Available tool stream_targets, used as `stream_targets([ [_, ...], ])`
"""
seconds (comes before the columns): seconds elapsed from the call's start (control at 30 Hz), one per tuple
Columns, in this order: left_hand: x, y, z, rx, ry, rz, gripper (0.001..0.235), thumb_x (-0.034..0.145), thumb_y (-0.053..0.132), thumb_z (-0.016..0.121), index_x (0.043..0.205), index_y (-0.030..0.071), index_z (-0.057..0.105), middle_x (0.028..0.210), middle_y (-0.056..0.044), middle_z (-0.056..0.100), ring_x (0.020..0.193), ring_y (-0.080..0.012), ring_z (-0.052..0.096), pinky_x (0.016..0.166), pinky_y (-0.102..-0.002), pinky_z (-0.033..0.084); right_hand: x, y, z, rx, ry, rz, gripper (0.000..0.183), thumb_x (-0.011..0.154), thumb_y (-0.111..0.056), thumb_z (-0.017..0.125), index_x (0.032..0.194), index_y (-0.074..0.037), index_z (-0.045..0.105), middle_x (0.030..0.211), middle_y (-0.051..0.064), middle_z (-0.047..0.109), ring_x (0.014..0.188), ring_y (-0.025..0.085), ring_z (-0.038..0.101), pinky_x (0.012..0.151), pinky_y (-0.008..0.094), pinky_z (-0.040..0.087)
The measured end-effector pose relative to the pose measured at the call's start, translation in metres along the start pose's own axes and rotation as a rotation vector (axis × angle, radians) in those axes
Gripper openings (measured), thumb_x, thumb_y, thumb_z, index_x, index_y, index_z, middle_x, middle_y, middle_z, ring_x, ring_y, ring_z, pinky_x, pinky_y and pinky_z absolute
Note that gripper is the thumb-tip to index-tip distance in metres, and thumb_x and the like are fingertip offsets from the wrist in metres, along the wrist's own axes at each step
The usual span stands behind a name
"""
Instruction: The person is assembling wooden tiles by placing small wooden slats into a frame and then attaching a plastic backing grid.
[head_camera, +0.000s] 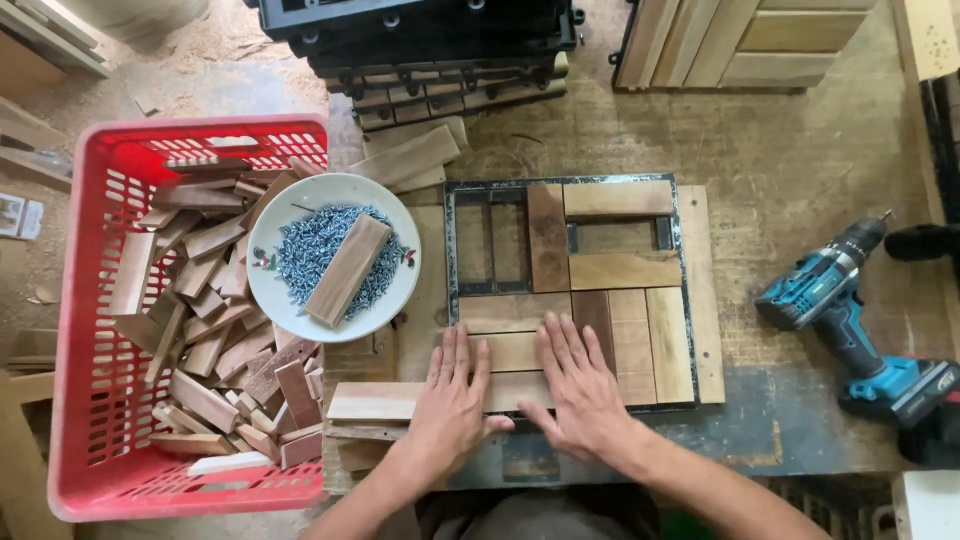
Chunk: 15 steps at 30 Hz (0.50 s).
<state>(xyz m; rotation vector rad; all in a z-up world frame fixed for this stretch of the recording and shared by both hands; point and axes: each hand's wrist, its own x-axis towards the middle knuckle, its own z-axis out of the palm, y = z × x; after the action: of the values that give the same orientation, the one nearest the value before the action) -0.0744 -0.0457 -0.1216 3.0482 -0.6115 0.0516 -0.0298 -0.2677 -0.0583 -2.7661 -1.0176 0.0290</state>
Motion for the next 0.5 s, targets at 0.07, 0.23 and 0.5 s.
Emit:
stream_targets([
  [0.07,0.027,-0.033,-0.092,-0.518,-0.345,-0.094,0.110,0.087,0.060,0.053,0.161,0.004,-0.005,0.167,-0.027,-0.017,0.157,-0.0376,-0.014,0.124,-0.049,-0.001,0.027,0.007,-0.013,0.035,-0.127,0.083,0.089,0.102,-0.057,0.026,0.159,0.000,-0.013,0.168,0.020,-0.018,0.157,0.031,-0.015,0.126,0.047,-0.011],
  [0.23,0.025,-0.070,-0.123,-0.994,-0.560,-0.424,0.088,0.101,0.012,0.058,0.164,0.011,-0.003,0.172,-0.014,-0.013,0.160,-0.0269,-0.005,0.127,-0.046,0.004,0.072,0.010,-0.021,0.065,-0.248,0.112,0.077,0.106,-0.047,0.015,0.157,-0.002,-0.020,0.167,0.018,-0.025,0.155,0.029,-0.022,0.125,0.043,-0.016],
  [0.5,0.009,-0.055,-0.092,-0.663,-0.417,-0.141,0.059,0.107,0.019,0.047,0.156,-0.006,0.027,0.160,-0.043,-0.018,0.148,-0.0590,-0.025,0.119,-0.069,0.001,0.050,0.010,-0.002,0.079,-0.201,0.063,0.082,0.105,-0.055,0.015,0.153,-0.005,-0.028,0.161,0.015,-0.036,0.153,0.026,-0.028,0.126,0.043,-0.017],
])
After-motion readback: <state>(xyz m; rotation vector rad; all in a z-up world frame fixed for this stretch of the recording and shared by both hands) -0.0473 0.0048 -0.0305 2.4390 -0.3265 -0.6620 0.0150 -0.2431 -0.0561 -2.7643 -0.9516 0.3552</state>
